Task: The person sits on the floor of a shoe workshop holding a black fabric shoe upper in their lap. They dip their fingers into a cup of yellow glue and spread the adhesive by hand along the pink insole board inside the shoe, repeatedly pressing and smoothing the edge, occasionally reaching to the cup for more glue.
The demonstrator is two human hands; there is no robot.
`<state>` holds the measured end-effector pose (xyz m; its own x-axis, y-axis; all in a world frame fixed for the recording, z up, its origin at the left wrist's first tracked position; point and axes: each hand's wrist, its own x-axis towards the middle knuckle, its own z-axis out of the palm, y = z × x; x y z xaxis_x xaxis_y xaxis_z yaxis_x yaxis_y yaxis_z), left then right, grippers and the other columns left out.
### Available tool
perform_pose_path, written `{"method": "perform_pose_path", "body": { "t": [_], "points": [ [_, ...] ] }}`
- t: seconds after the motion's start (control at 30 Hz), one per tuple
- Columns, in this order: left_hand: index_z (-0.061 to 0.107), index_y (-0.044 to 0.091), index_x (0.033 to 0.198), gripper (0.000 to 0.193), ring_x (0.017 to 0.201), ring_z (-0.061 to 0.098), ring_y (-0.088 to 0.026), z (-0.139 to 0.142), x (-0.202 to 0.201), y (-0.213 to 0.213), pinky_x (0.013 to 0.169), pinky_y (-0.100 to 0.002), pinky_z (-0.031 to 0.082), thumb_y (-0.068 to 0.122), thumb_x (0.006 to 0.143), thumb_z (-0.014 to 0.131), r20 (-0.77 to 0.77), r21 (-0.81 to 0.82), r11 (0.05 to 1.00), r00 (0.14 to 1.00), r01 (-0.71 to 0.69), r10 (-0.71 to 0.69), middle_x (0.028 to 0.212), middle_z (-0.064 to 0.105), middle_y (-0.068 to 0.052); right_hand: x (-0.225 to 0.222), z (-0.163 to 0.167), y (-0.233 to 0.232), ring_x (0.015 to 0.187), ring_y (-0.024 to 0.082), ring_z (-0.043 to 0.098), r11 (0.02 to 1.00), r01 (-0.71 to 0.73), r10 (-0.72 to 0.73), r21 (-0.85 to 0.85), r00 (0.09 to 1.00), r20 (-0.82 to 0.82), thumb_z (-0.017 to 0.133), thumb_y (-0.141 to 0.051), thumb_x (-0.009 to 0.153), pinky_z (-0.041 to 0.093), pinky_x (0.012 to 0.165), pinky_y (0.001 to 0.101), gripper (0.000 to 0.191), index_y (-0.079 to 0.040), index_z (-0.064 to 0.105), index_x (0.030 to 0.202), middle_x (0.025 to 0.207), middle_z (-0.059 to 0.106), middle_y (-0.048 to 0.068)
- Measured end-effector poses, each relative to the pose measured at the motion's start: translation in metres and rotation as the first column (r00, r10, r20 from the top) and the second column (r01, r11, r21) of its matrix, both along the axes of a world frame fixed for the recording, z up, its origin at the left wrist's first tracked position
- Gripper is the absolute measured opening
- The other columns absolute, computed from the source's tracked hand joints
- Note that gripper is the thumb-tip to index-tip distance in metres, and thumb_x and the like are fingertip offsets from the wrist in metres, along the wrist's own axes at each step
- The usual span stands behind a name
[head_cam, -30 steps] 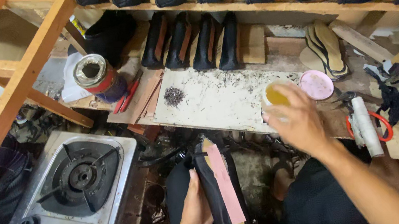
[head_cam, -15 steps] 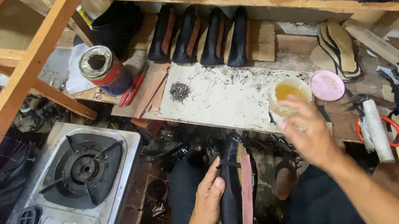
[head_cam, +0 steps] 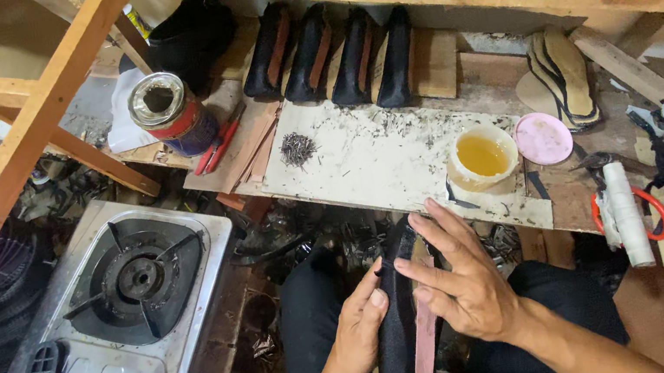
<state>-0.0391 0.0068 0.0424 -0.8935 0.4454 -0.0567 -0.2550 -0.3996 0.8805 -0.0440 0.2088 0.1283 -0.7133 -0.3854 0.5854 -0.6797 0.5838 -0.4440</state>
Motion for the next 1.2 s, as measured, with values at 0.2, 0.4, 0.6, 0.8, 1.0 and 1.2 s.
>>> {"method": "perform_pose_path", "body": {
  "t": [0.2, 0.4, 0.6, 0.8, 1.0, 1.2],
  "points": [
    [0.044, -0.001, 0.155, 0.067, 0.119, 0.06, -0.015, -0.004, 0.002, 0.001, 0.103, -0.029, 0.047, 0.041, 0.103, 0.052, 0.04, 0.06, 0.998, 0.999, 0.0, -0.002, 0.138, 0.063, -0.012, -0.009, 0.0, 0.007, 0.152, 0.041, 0.033, 0.991, -0.053, 0.068, 0.123, 0.991, -0.119, 0.066, -0.026, 0.09, 0.024, 0.127, 0.0564, 0.033, -0.018, 0.075, 0.12, 0.156, 0.044, 0.014],
    [0.048, -0.001, 0.143, 0.056, 0.104, 0.061, -0.017, -0.004, 0.001, 0.003, 0.09, -0.034, 0.053, 0.04, 0.107, 0.057, 0.267, 0.198, 0.974, 0.962, -0.109, 0.054, 0.12, 0.063, -0.011, -0.019, -0.014, 0.031, 0.152, 0.039, 0.035, 0.999, -0.004, 0.009, -0.045, 0.994, 0.112, 0.065, -0.023, 0.09, 0.027, 0.126, 0.0503, 0.032, -0.014, 0.077, 0.118, 0.159, 0.043, 0.018],
    [0.056, 0.015, 0.137, 0.059, 0.1, 0.068, -0.014, -0.011, 0.008, -0.018, 0.087, -0.034, 0.058, 0.047, 0.088, 0.061, 0.499, 0.236, 0.965, 0.866, -0.117, -0.017, 0.117, 0.068, -0.003, -0.077, -0.024, 0.089, 0.151, 0.038, 0.035, 0.851, 0.454, -0.501, 0.265, 0.852, 0.149, 0.075, -0.04, 0.085, 0.029, 0.123, 0.0525, 0.047, -0.007, 0.075, 0.118, 0.16, 0.044, 0.017],
    [0.057, 0.004, 0.142, 0.074, 0.093, 0.067, -0.018, -0.021, 0.018, -0.018, 0.08, -0.035, 0.057, 0.056, 0.09, 0.063, 0.592, 0.036, 0.982, 0.795, -0.186, 0.129, 0.111, 0.07, -0.009, -0.101, -0.035, 0.123, 0.15, 0.05, 0.02, 0.775, 0.43, -0.56, 0.463, 0.807, 0.188, 0.084, -0.049, 0.068, 0.019, 0.109, 0.0658, 0.058, -0.006, 0.082, 0.107, 0.163, 0.037, 0.019],
    [0.046, 0.001, 0.152, 0.077, 0.113, 0.07, -0.013, -0.016, 0.017, -0.028, 0.096, -0.027, 0.055, 0.043, 0.091, 0.064, 0.391, 0.112, 0.987, 0.918, -0.117, 0.065, 0.133, 0.069, -0.008, -0.077, -0.041, 0.12, 0.157, 0.029, 0.044, 0.827, 0.517, -0.561, 0.219, 0.779, 0.281, 0.069, -0.041, 0.093, 0.033, 0.133, 0.0479, 0.043, -0.003, 0.075, 0.074, 0.149, 0.063, 0.002],
    [0.045, -0.001, 0.153, 0.076, 0.112, 0.069, -0.017, -0.005, 0.012, -0.015, 0.096, -0.031, 0.054, 0.037, 0.091, 0.067, 0.296, 0.171, 0.985, 0.954, -0.004, -0.047, 0.134, 0.067, -0.014, 0.007, -0.023, 0.04, 0.152, 0.039, 0.035, 0.99, 0.108, -0.091, -0.09, 0.98, 0.176, 0.061, -0.027, 0.093, 0.026, 0.125, 0.053, 0.026, -0.009, 0.077, 0.102, 0.154, 0.049, 0.018]
  ]
}}
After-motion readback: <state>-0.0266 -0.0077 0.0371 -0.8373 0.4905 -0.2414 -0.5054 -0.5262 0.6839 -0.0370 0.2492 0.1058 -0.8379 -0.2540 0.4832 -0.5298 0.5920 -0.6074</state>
